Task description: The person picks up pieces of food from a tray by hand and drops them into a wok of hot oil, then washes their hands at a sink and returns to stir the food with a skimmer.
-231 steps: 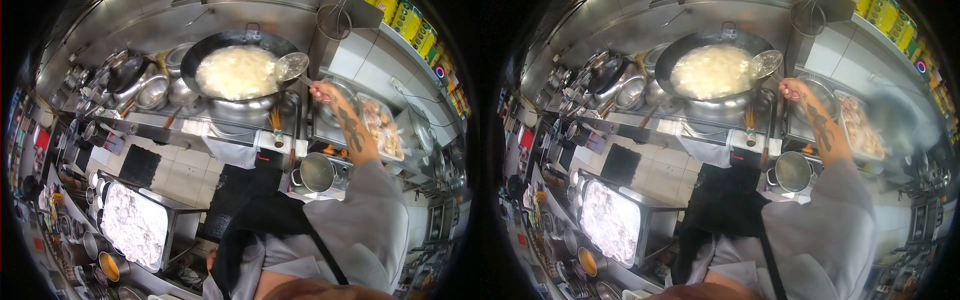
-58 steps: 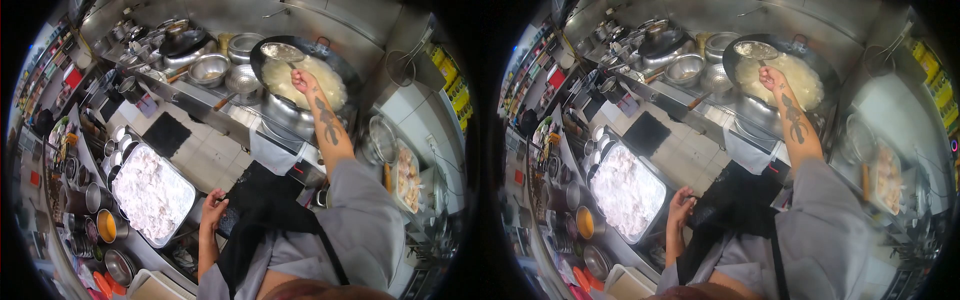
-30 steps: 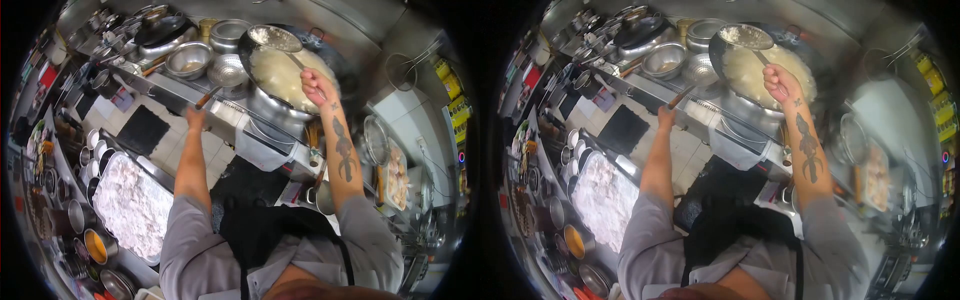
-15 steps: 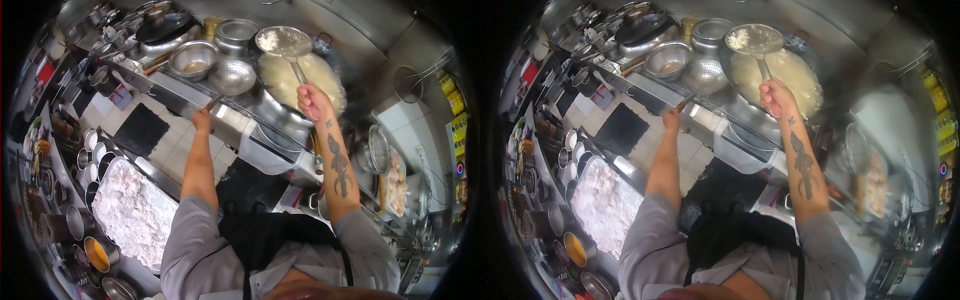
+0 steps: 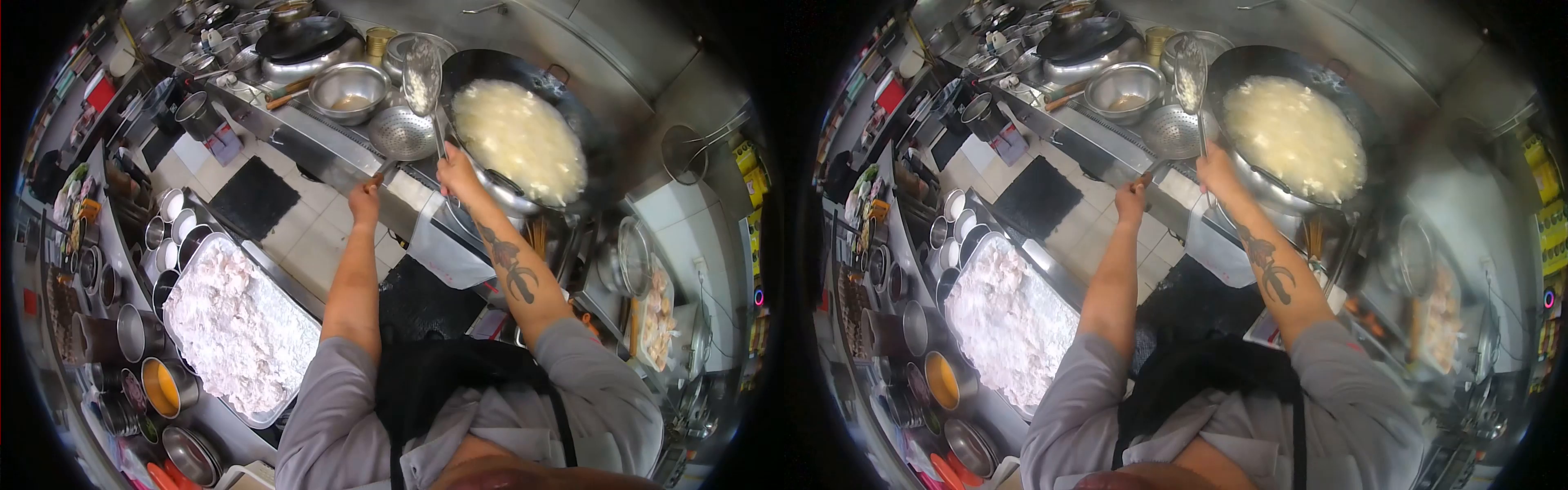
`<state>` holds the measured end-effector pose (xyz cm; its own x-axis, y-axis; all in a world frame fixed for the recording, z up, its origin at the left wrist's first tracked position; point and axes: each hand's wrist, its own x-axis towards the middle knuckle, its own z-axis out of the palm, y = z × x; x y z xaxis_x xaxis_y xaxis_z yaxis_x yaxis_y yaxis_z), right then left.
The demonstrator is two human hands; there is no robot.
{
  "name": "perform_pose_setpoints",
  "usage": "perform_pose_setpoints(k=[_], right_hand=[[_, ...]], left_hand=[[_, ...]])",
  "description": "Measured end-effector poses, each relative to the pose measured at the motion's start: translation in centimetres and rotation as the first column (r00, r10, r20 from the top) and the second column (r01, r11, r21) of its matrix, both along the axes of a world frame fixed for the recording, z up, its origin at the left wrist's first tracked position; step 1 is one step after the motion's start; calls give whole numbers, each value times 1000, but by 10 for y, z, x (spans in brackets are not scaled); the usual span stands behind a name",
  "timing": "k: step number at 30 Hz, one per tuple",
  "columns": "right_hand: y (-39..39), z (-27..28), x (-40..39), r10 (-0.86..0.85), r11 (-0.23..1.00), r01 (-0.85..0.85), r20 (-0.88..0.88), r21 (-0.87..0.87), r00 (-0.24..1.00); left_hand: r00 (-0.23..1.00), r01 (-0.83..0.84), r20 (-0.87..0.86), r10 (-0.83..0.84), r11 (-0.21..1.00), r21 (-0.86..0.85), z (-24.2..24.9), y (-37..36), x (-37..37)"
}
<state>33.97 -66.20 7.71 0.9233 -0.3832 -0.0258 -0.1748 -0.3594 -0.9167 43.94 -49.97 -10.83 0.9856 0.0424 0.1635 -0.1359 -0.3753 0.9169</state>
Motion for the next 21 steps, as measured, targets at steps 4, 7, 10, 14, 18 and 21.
perform_pose_setpoints(k=[4,7,10,14,18,21], right_hand=[[-17,-72,8,-61,917,18,-98,-398,993],[-18,-88,5,-81,871,14,-116,-491,990],[-13,-88,0,-92,820,17,-103,-572,990],[-14,-96,1,-106,810,20,-112,-586,988],[5,-67,6,-134,844,85,-54,-530,989],[10,-32,14,-39,794,162,217,-586,975]], left_hand=[[1000,-18,23,18,1000,16,0,-7,-5],[999,3,-53,-5,999,-39,9,-10,-9],[1000,-18,-4,18,999,-45,12,-12,-14],[991,-5,-135,-13,991,-132,-7,-19,-11],[946,-25,-322,-43,978,-205,-11,-24,-13],[922,-72,-387,-17,974,-214,-2,-22,-24]])
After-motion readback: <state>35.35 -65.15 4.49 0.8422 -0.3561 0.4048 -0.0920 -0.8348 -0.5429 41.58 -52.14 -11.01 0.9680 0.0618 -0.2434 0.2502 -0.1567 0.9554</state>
